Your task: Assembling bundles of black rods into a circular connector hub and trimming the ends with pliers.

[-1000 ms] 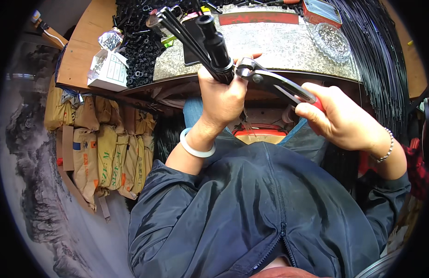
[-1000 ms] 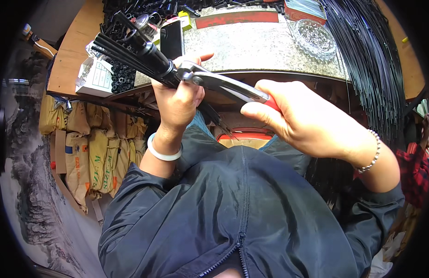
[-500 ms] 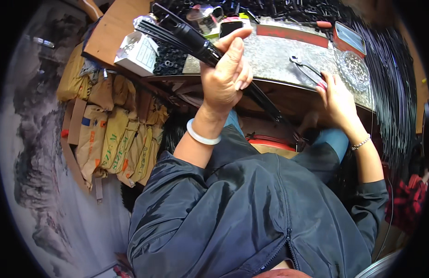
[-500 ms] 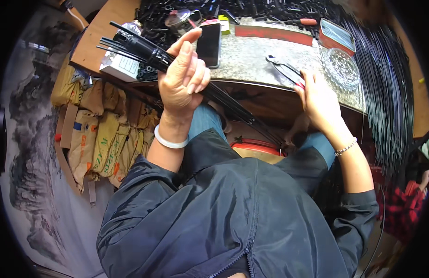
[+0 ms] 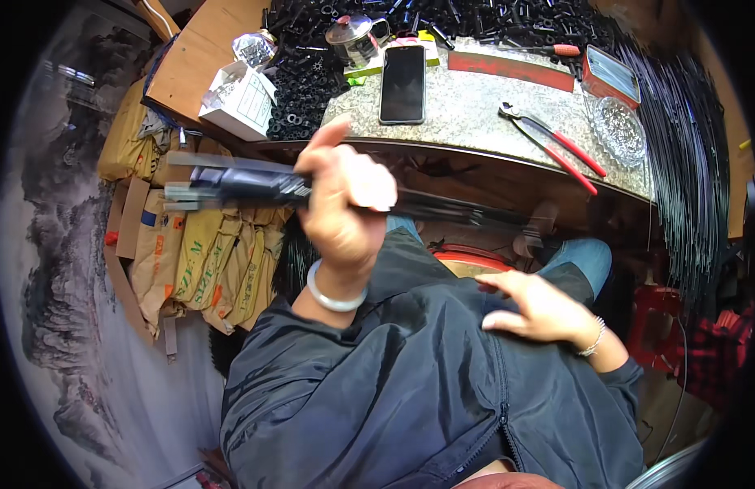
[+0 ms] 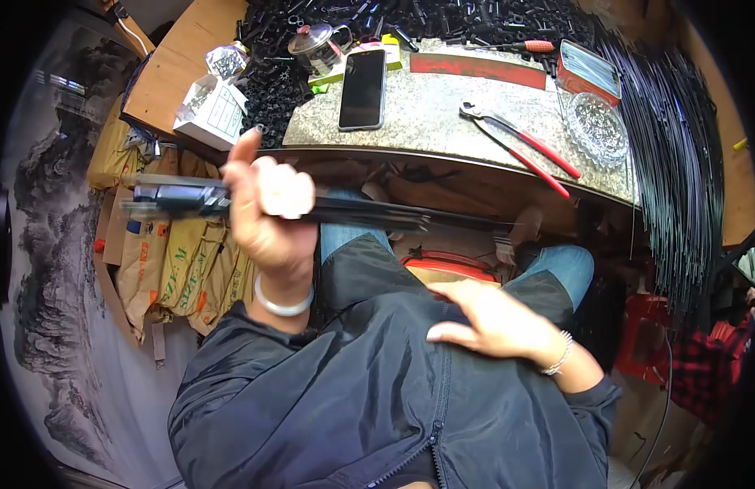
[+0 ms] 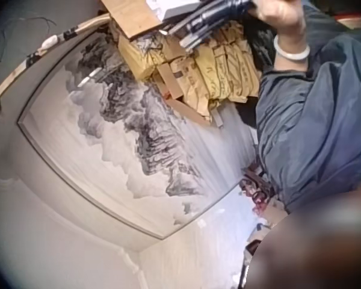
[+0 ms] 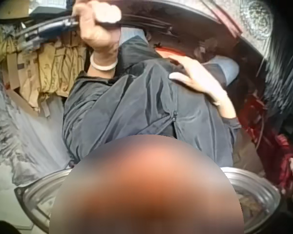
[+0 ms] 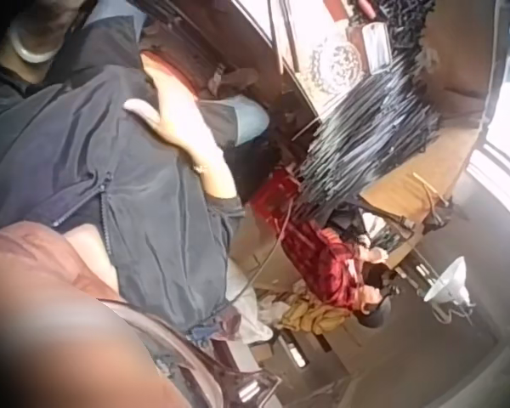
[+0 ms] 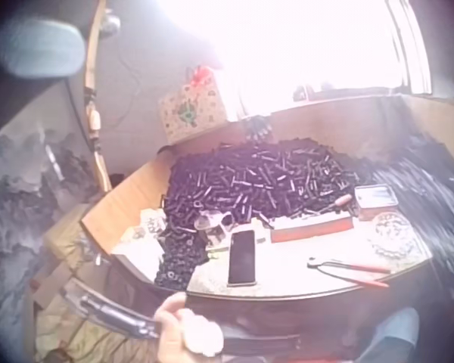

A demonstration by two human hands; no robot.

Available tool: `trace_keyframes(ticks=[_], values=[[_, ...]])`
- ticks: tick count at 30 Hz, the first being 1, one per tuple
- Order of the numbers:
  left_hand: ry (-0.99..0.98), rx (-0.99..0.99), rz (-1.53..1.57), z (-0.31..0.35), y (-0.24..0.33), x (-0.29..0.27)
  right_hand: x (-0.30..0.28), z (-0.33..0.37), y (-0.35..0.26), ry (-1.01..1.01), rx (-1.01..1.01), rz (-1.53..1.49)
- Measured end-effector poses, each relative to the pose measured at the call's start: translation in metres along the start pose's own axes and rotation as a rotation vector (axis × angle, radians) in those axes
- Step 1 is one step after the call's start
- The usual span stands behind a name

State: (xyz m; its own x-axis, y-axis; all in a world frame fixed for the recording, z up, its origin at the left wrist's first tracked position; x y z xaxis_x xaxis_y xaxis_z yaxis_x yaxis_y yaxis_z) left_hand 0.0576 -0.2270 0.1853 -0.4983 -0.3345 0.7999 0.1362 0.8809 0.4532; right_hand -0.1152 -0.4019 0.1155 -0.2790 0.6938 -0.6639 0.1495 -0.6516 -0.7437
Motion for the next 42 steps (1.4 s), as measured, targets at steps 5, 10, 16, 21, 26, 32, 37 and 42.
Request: trace_keyframes(ticks=[5, 10, 16, 21, 26, 32, 37, 42], values=[[0.351, -0.308, 0.418, 0.034, -0.035, -0.016, -0.018, -0.016, -0.007, 0.905, -0.267, -0.802], [0.409, -1.059, 0.308, 0.091, -0.096, -0.032, -0.045, -0.018, -0.009, 0.956, -0.477, -0.835], [-0.349, -0.382, -0.721, 0.020, -0.074, 0.000, 0.008, -0.045, 0.041, 0.721, 0.222, -0.712], [-0.506, -0.434, -0.521, -0.029, -0.094, 0.037, 0.022, -0.056, 0.057, 0.633, 0.265, -0.778], [-0.490, -0.560, -0.311, -0.031, -0.101, 0.042, 0.012, -0.054, 0.056, 0.457, 0.125, -0.806], [-0.499, -0.623, -0.200, -0.028, -0.100, 0.043, -0.063, -0.043, 0.022, 0.585, -0.244, -0.733], [-0.363, -0.378, -0.519, -0.019, -0.083, 0.046, -0.103, -0.041, 0.005, 0.600, -0.311, -0.781], [-0.357, -0.143, -0.598, -0.027, -0.058, 0.013, -0.108, -0.015, 0.006, 0.348, -0.670, -0.961]])
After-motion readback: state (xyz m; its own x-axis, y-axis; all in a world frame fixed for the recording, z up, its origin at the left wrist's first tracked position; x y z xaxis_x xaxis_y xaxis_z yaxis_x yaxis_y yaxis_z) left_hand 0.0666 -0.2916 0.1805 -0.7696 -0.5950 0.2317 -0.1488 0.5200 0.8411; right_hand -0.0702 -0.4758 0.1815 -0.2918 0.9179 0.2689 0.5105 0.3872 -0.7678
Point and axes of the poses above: each hand's wrist, its own z-axis away from the middle knuckle, its own x-axis out of the palm, y = z × x, the point moved 2 cm from there along -z, towards the middle knuckle, and after that the axes turned 12 degrees about z, right-handed, at the moved point
